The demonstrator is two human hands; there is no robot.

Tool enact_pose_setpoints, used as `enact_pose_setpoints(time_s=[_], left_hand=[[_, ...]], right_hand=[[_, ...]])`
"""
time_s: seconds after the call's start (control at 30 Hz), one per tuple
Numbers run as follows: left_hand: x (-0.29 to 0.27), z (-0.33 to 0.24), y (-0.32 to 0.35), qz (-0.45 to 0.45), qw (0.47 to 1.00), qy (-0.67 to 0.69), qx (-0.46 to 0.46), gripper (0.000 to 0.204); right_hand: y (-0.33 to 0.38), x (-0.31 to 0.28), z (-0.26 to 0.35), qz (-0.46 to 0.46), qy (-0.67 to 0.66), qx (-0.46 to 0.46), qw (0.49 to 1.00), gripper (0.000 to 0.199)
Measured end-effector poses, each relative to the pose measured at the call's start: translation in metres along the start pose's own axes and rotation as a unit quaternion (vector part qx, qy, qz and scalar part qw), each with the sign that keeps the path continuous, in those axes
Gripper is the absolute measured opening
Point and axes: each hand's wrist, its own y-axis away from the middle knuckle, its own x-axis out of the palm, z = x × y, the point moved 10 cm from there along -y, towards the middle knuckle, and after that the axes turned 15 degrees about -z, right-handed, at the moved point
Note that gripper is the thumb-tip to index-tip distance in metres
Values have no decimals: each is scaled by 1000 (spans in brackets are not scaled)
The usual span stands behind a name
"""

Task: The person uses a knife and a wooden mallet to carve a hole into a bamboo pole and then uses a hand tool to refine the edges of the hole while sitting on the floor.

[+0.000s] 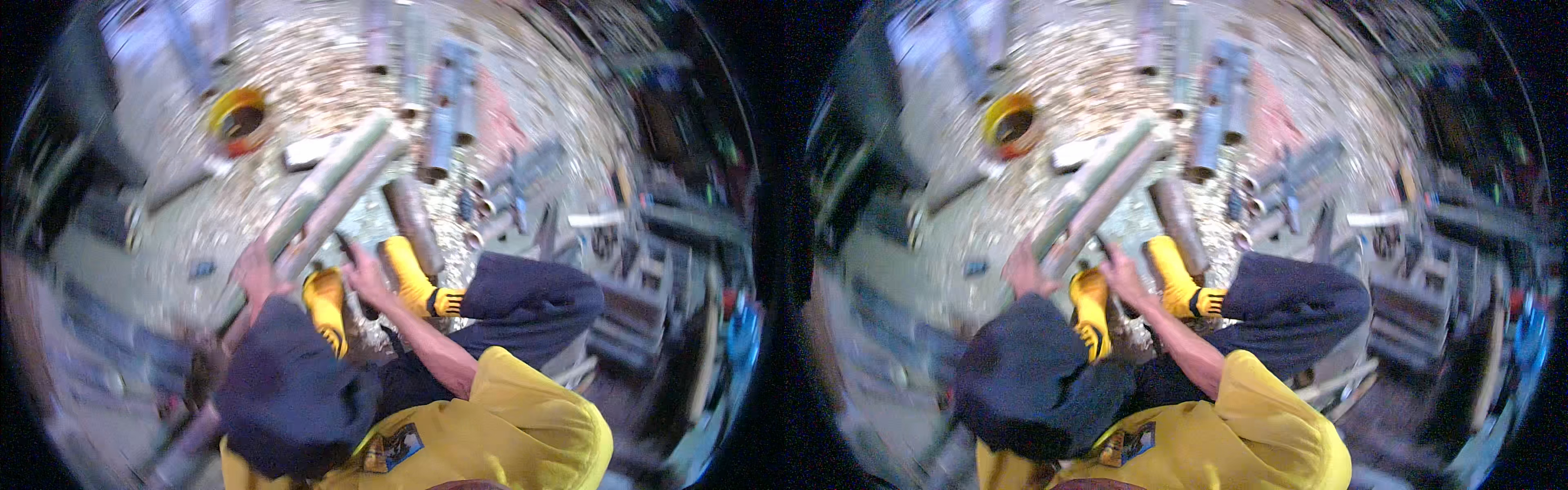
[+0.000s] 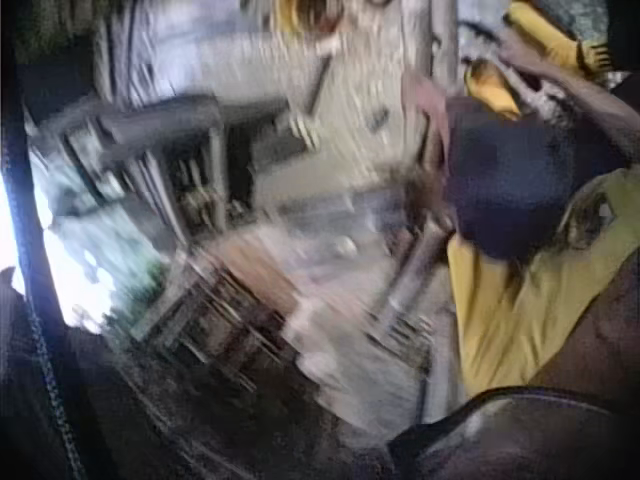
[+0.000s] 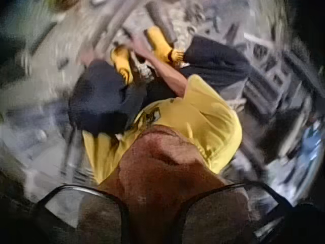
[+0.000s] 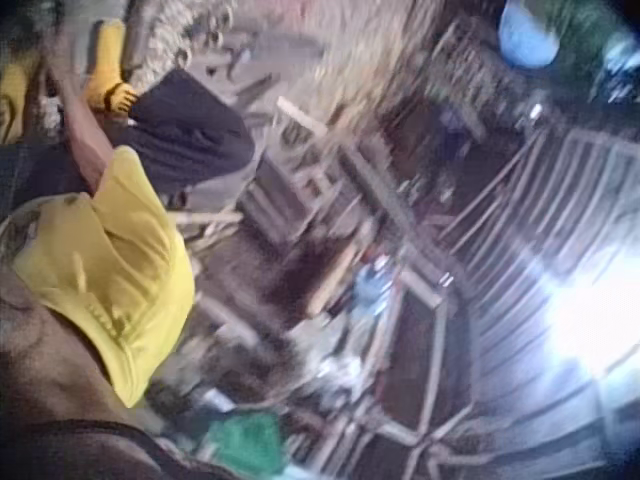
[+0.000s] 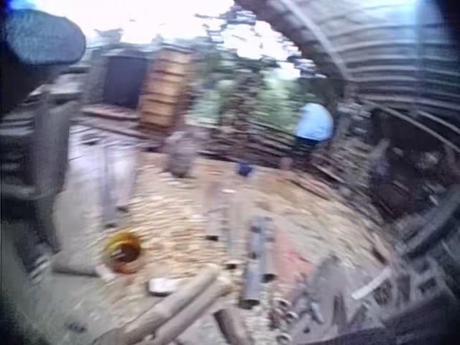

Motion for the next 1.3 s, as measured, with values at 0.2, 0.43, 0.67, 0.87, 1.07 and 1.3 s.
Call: enact_pose_setpoints(time_s=[0.2, 0.43, 0.67, 0.87, 1.07, 1.3], left_hand=[[-4, -14, 13, 25, 998, -57, -10, 123], [0, -12, 6, 12, 1000, -17, -6, 126], [11, -28, 4, 24, 999, -42, -8, 126], [25, 46, 19, -45, 999, -5, 11, 120], [2, 8, -1, -12, 1000, 4, -1, 124], [-3, 6, 7, -26, 998, 56, -13, 124]], right_hand=[[13, -3, -5, 28, -110, 110, 987, 39], [9, -9, -31, -32, -172, 184, 967, 35], [-7, -31, -51, -26, -160, 246, 955, 28], [-8, -5, -24, 15, -115, 205, 972, 45], [9, 33, 8, 155, -72, 40, 984, 38], [9, 69, 33, 197, 26, -108, 974, 44]])
